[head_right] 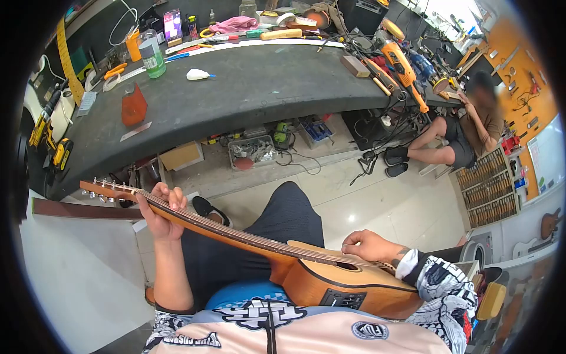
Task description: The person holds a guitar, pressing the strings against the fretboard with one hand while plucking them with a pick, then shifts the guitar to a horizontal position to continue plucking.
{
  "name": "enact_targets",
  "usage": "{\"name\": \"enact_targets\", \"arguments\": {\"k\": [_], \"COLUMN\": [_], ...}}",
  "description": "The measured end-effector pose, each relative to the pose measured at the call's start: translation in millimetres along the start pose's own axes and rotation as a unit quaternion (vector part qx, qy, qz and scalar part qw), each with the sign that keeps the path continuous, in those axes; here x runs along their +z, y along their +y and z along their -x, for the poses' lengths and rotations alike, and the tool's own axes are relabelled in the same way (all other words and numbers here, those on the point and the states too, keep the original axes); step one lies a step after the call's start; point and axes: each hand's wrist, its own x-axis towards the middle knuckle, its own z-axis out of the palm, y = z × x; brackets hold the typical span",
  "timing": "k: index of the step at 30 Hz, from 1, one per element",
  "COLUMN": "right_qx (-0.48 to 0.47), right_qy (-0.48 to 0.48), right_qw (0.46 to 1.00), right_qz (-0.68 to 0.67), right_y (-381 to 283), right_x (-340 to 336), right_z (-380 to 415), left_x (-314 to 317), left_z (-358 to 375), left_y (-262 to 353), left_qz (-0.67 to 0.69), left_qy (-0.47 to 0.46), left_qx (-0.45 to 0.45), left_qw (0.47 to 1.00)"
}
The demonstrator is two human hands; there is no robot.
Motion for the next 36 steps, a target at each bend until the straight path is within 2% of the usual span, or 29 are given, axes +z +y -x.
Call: {"name": "enact_targets", "arguments": {"k": [1,5,10,13,14,17,19,21,22,25,26,30,33,36], "right_qx": [0.056,-0.041,-0.054,0.030,0.030,-0.248,-0.201,-0.143,-0.132,0.088,0.083,-0.052,-0.059,-0.002], "right_qy": [0.041,-0.023,-0.045,0.019,0.048,0.021,-0.021,-0.058,-0.073,0.057,0.068,0.004,-0.005,-0.016], "right_qw": [0.998,0.997,0.991,0.999,0.997,0.952,0.979,0.968,0.978,0.995,0.994,0.998,0.998,0.999], "right_qz": [0.015,-0.059,-0.116,-0.011,0.043,0.176,-0.031,-0.200,-0.146,0.001,-0.013,-0.037,-0.027,-0.034], "right_y": [6,0,-3,4,-15,-43,-52,-47,-33,-12,-13,-37,-41,-18], "right_x": [2,-1,-3,-1,3,-3,-4,-5,-5,12,12,4,3,5], "right_z": [-4,0,1,-3,6,23,30,27,17,-2,-4,6,8,-4], "left_x": [1,5,9,10,8,9,9,4,-1,-7,-8,-14,-13,-9], "left_z": [-1,-2,0,-1,-1,1,2,1,2,1,3,5,8,7], "left_y": [0,3,3,1,1,-4,-5,-5,-6,-6,-7,-6,-5,-1], "left_qz": [-0.007,-0.001,-0.014,-0.010,0.008,0.032,0.046,0.057,0.062,0.068,0.069,0.064,0.072,0.068], "left_qy": [0.003,-0.007,-0.008,-0.005,-0.015,0.032,0.048,0.036,0.018,-0.008,-0.008,0.015,0.030,0.021], "left_qx": [0.002,-0.001,-0.001,0.001,-0.002,0.011,0.012,0.010,0.010,0.012,0.013,0.009,0.009,0.010], "left_qw": [1.000,1.000,1.000,1.000,1.000,0.999,0.998,0.998,0.998,0.998,0.998,0.998,0.997,0.997]}}
